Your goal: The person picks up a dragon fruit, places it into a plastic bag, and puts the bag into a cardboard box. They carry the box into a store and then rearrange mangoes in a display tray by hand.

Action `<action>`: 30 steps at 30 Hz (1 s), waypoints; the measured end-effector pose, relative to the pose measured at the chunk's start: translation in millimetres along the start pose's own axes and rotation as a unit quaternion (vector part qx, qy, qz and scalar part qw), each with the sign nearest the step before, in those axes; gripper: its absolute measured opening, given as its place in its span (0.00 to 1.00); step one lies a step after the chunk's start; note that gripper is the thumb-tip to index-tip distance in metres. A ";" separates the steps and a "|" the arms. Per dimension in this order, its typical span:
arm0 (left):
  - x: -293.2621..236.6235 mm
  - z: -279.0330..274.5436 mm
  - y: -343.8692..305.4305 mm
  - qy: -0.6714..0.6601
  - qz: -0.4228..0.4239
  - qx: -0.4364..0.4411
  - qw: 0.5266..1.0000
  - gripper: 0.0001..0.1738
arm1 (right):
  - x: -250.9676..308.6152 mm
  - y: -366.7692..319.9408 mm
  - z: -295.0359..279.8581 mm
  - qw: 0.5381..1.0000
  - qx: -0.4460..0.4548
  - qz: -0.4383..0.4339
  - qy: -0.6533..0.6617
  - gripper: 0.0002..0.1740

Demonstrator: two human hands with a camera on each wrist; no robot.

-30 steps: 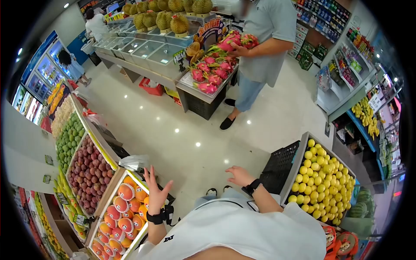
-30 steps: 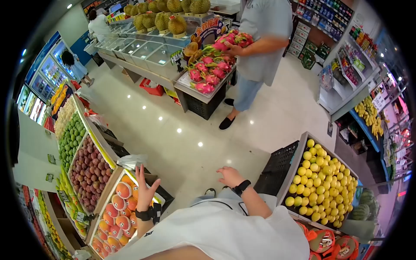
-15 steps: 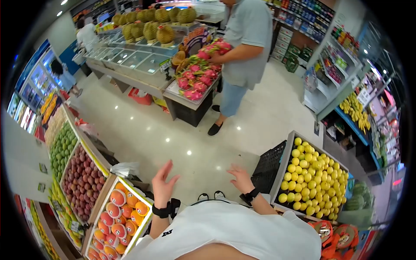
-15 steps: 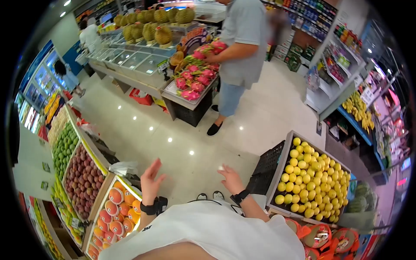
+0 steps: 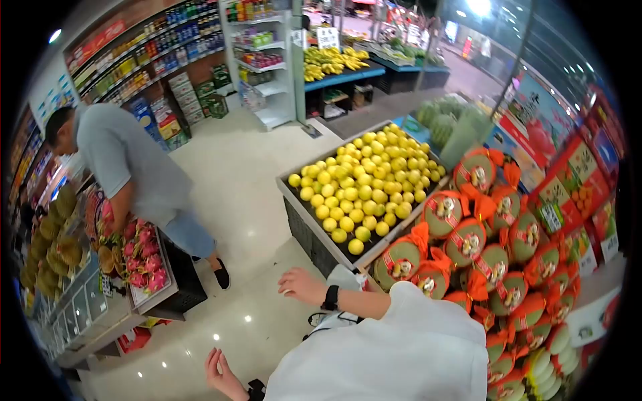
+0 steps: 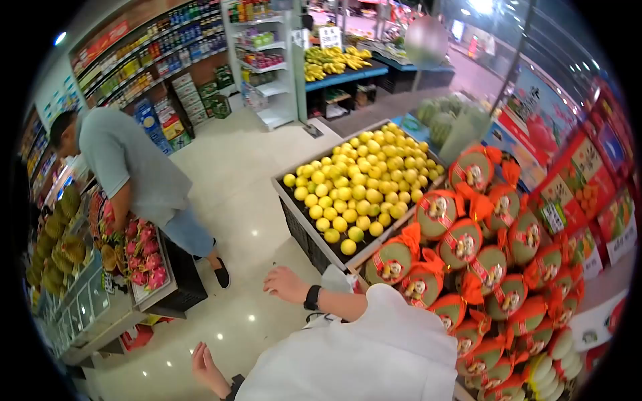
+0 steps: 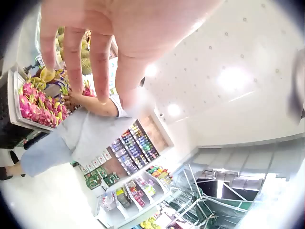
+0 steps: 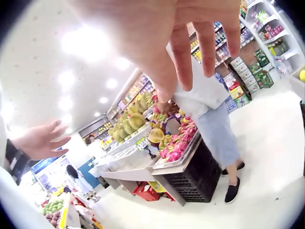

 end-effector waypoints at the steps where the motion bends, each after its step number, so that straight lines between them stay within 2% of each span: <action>1: -8.9 4.1 4.3 0.003 0.004 0.012 1.000 0.07 | -4.4 -5.9 -8.3 0.999 -0.043 -0.020 -0.017 0.06; 2: -16.8 10.0 9.2 0.009 0.001 0.040 0.999 0.06 | 1.1 -13.9 -27.6 0.997 -0.014 0.075 0.015 0.05; 5: -20.7 28.0 23.1 -0.007 0.024 0.094 0.995 0.06 | -6.8 -38.7 -46.0 0.988 0.015 0.155 -0.005 0.05; 6: -20.6 36.0 26.3 -0.023 0.043 0.107 0.993 0.06 | -13.3 -48.6 -47.8 0.986 0.008 0.165 -0.010 0.05; 7: -21.1 42.7 28.2 -0.028 0.048 0.115 0.992 0.06 | -18.0 -57.4 -50.0 0.988 -0.045 0.144 -0.021 0.06; 8: -20.6 47.8 30.5 -0.045 0.011 0.125 0.991 0.06 | -16.5 -63.2 -56.3 0.987 -0.098 0.121 -0.031 0.07; 9: -20.1 50.9 32.5 -0.060 -0.026 0.134 0.989 0.05 | -16.5 -69.4 -58.3 0.986 -0.103 0.127 -0.033 0.07; 10: -23.9 52.6 34.7 -0.059 -0.023 0.139 0.988 0.05 | -18.4 -77.3 -59.2 0.982 -0.099 0.159 0.004 0.07; 12: -26.3 62.3 36.6 -0.038 -0.101 0.204 0.973 0.08 | -16.7 -87.8 -64.2 0.970 -0.062 0.225 0.067 0.06; 13: -27.8 67.3 37.0 -0.040 -0.098 0.205 0.973 0.08 | -18.4 -89.9 -64.8 0.970 -0.064 0.226 0.065 0.06; 15: -34.1 75.4 38.5 -0.050 -0.031 0.183 0.981 0.09 | -16.3 -94.0 -68.3 0.972 -0.121 0.195 0.050 0.06; 16: -30.5 79.7 39.3 -0.053 -0.030 0.182 0.981 0.09 | -16.6 -94.3 -69.1 0.972 -0.121 0.194 0.047 0.06; 18: -33.7 81.7 41.4 0.010 0.073 0.153 0.985 0.09 | -12.5 -92.9 -77.7 0.967 -0.192 0.163 0.027 0.06; 19: -31.5 79.6 41.1 0.011 0.071 0.149 0.986 0.09 | -12.3 -92.1 -80.3 0.968 -0.190 0.159 0.028 0.06; 21: -27.5 75.9 37.4 -0.077 -0.064 0.178 0.979 0.06 | -15.8 -88.5 -75.7 0.971 -0.051 0.232 -0.018 0.05; 22: -32.3 76.8 35.2 -0.074 -0.069 0.169 0.980 0.06 | -20.3 -84.2 -69.2 0.973 -0.045 0.224 -0.014 0.05; 24: -53.8 67.8 30.2 -0.025 0.061 0.036 0.997 0.07 | -19.0 -76.0 -66.5 0.969 -0.230 0.084 -0.040 0.04; 25: -49.8 59.6 27.8 -0.021 0.055 0.018 0.998 0.07 | -20.0 -70.5 -62.8 0.972 -0.221 0.069 -0.035 0.04; 27: -26.1 48.0 20.6 -0.056 -0.106 0.096 0.988 0.08 | -19.2 -58.1 -55.7 0.989 -0.069 0.128 0.000 0.04; 28: -22.7 40.7 16.8 -0.054 -0.114 0.077 0.989 0.08 | -17.3 -49.7 -53.7 0.987 0.041 0.154 0.010 0.05; 29: -21.3 35.9 13.4 -0.044 -0.106 0.080 0.990 0.06 | -17.5 -43.1 -45.6 0.989 0.055 0.138 0.014 0.05; 30: -23.4 30.6 9.4 -0.033 -0.099 0.082 0.991 0.06 | -19.4 -37.0 -39.1 0.991 0.009 0.131 0.027 0.06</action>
Point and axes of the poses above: each hand's wrist, its own y-axis towards the middle knuckle, its own z-axis out of the palm, x = y × z, the point moved 4 cm from there along y, towards the middle knuckle, and after that the axes turned 12 degrees about x, right-handed, at the moved point
